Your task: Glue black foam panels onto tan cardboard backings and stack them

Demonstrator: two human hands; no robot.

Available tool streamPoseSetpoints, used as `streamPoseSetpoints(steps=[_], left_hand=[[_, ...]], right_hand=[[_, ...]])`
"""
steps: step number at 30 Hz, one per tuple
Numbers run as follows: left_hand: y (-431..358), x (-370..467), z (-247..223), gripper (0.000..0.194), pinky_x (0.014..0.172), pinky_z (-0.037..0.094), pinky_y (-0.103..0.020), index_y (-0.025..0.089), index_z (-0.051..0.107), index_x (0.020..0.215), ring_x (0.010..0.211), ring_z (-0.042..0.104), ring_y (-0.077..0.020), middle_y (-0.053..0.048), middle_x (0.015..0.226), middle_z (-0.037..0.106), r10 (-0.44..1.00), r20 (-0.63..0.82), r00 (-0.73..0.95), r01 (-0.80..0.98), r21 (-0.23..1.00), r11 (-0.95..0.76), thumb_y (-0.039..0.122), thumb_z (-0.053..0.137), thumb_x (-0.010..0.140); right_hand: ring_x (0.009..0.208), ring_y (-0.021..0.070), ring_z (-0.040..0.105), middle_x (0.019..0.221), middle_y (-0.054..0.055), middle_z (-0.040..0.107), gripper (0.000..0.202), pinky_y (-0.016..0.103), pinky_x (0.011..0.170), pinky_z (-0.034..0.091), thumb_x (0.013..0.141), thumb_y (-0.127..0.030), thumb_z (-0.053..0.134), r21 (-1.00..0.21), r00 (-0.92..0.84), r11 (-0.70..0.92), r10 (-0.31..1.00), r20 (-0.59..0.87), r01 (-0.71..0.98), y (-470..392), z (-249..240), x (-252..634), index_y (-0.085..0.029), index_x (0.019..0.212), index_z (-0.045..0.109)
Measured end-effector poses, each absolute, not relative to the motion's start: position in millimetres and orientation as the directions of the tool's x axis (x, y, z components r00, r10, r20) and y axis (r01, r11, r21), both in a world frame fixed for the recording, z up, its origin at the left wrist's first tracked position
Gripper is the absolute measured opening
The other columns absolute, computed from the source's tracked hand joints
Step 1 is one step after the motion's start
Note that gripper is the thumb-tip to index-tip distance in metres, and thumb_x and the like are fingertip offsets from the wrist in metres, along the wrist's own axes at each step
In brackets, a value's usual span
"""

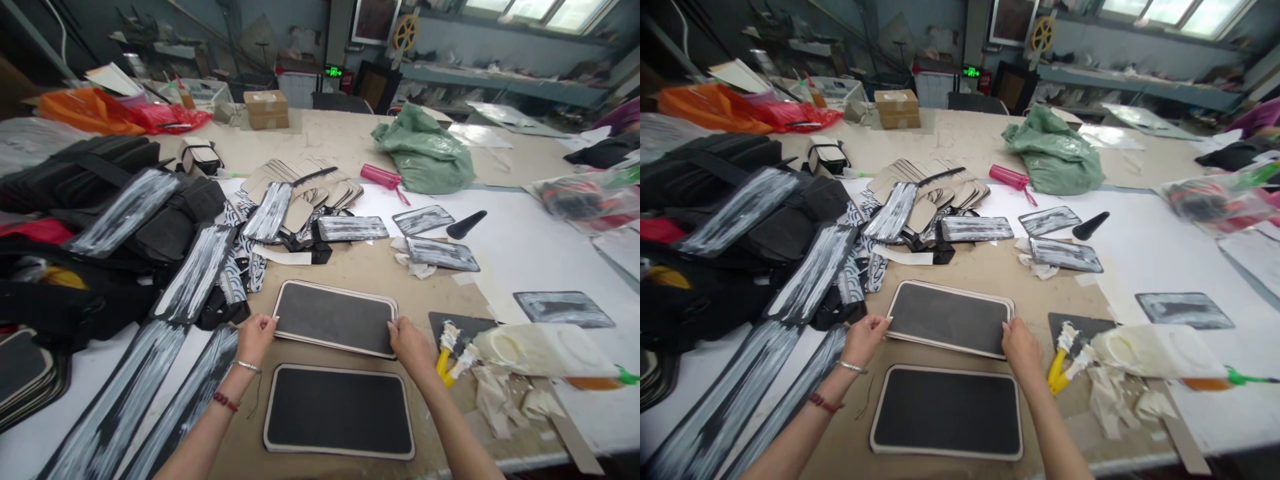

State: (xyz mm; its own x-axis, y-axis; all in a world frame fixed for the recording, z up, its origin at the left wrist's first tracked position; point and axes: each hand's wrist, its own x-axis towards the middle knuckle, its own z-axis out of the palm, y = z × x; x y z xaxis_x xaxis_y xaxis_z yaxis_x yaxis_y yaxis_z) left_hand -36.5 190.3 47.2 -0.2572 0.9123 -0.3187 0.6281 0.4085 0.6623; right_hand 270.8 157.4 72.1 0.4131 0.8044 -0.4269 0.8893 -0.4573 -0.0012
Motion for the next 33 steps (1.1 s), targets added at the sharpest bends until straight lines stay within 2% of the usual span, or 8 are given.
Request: streamPoseSetpoints(steps=[8, 13, 16, 19, 21, 25, 29, 33], left_hand=[[190, -35, 44, 0.025, 0.056, 0.035, -0.025, 0.019, 0.049, 0.051, 0.054, 0.053, -0.0156, 0.0, 0.048, 0.054, 0.923, -0.286, -0.255, 0.631, 0.674, 0.384, 0.034, 0.049, 0.071], [186, -37, 42, 0.026, 0.054, 0.036, -0.026, 0.021, 0.042, 0.052, 0.051, 0.051, -0.0153, 0.001, 0.048, 0.052, 0.92, -0.279, -0.274, 0.62, 0.68, 0.391, 0.036, 0.051, 0.071], [183, -41, 40, 0.025, 0.056, 0.039, -0.028, 0.021, 0.043, 0.058, 0.054, 0.053, -0.0176, -0.001, 0.053, 0.054, 0.934, -0.215, -0.284, 0.632, 0.691, 0.351, 0.042, 0.047, 0.072], [184, -43, 36, 0.029, 0.065, 0.045, -0.034, 0.019, 0.052, 0.076, 0.066, 0.057, -0.0218, -0.007, 0.069, 0.06, 0.959, -0.079, -0.271, 0.666, 0.704, 0.246, 0.045, 0.042, 0.073], [187, -43, 34, 0.037, 0.074, 0.046, -0.037, 0.015, 0.056, 0.087, 0.073, 0.058, -0.0239, -0.012, 0.079, 0.061, 0.971, -0.008, -0.238, 0.698, 0.694, 0.177, 0.045, 0.04, 0.075], [189, -40, 31, 0.038, 0.082, 0.046, -0.04, 0.013, 0.062, 0.091, 0.083, 0.057, -0.0252, -0.014, 0.086, 0.061, 0.992, 0.038, -0.122, 0.748, 0.661, 0.067, 0.039, 0.035, 0.08], [187, -36, 29, 0.039, 0.082, 0.047, -0.04, 0.012, 0.063, 0.096, 0.085, 0.057, -0.0249, -0.014, 0.086, 0.061, 0.994, 0.077, -0.08, 0.766, 0.642, 0.012, 0.035, 0.034, 0.083], [185, -35, 27, 0.037, 0.08, 0.048, -0.039, 0.011, 0.063, 0.098, 0.084, 0.057, -0.0238, -0.013, 0.086, 0.061, 0.993, 0.098, -0.071, 0.762, 0.648, -0.009, 0.03, 0.034, 0.084]], right_hand=[[0.079, 0.0246, 0.061, 0.085, 0.012, 0.063, 0.032, 0.032, 0.063, 0.039, 0.091, -0.034, 0.028, 0.031, 0.378, -0.402, 0.828, -0.414, 0.915, 158, 65, 277, -0.017, 0.093, 0.054], [0.072, 0.0234, 0.059, 0.069, 0.006, 0.061, 0.03, 0.03, 0.059, 0.036, 0.091, -0.039, 0.032, -0.026, 0.4, -0.45, 0.818, -0.414, 0.893, 158, 61, 282, -0.019, 0.084, 0.053], [0.07, 0.0223, 0.058, 0.067, 0.005, 0.06, 0.027, 0.028, 0.058, 0.035, 0.088, -0.042, 0.04, -0.084, 0.419, -0.485, 0.82, -0.391, 0.871, 155, 61, 287, -0.019, 0.081, 0.052], [0.072, 0.0215, 0.059, 0.071, 0.005, 0.062, 0.027, 0.027, 0.06, 0.037, 0.087, -0.042, 0.043, -0.158, 0.431, -0.513, 0.823, -0.371, 0.844, 153, 62, 295, -0.018, 0.085, 0.054], [0.079, 0.0213, 0.059, 0.082, 0.006, 0.064, 0.027, 0.028, 0.065, 0.038, 0.088, -0.039, 0.04, -0.199, 0.425, -0.503, 0.843, -0.331, 0.841, 154, 64, 299, -0.017, 0.092, 0.056], [0.093, 0.0205, 0.055, 0.103, 0.01, 0.059, 0.031, 0.028, 0.079, 0.038, 0.089, -0.026, 0.036, -0.193, 0.357, -0.407, 0.901, -0.249, 0.893, 159, 62, 301, -0.015, 0.112, 0.054], [0.091, 0.0203, 0.053, 0.096, 0.01, 0.057, 0.034, 0.029, 0.081, 0.039, 0.089, -0.023, 0.035, -0.144, 0.312, -0.355, 0.914, -0.258, 0.924, 164, 55, 298, -0.015, 0.116, 0.054], [0.088, 0.0217, 0.052, 0.091, 0.011, 0.056, 0.036, 0.031, 0.08, 0.04, 0.089, -0.024, 0.033, -0.183, 0.262, -0.301, 0.942, -0.211, 0.936, 163, 47, 302, -0.012, 0.115, 0.054]])
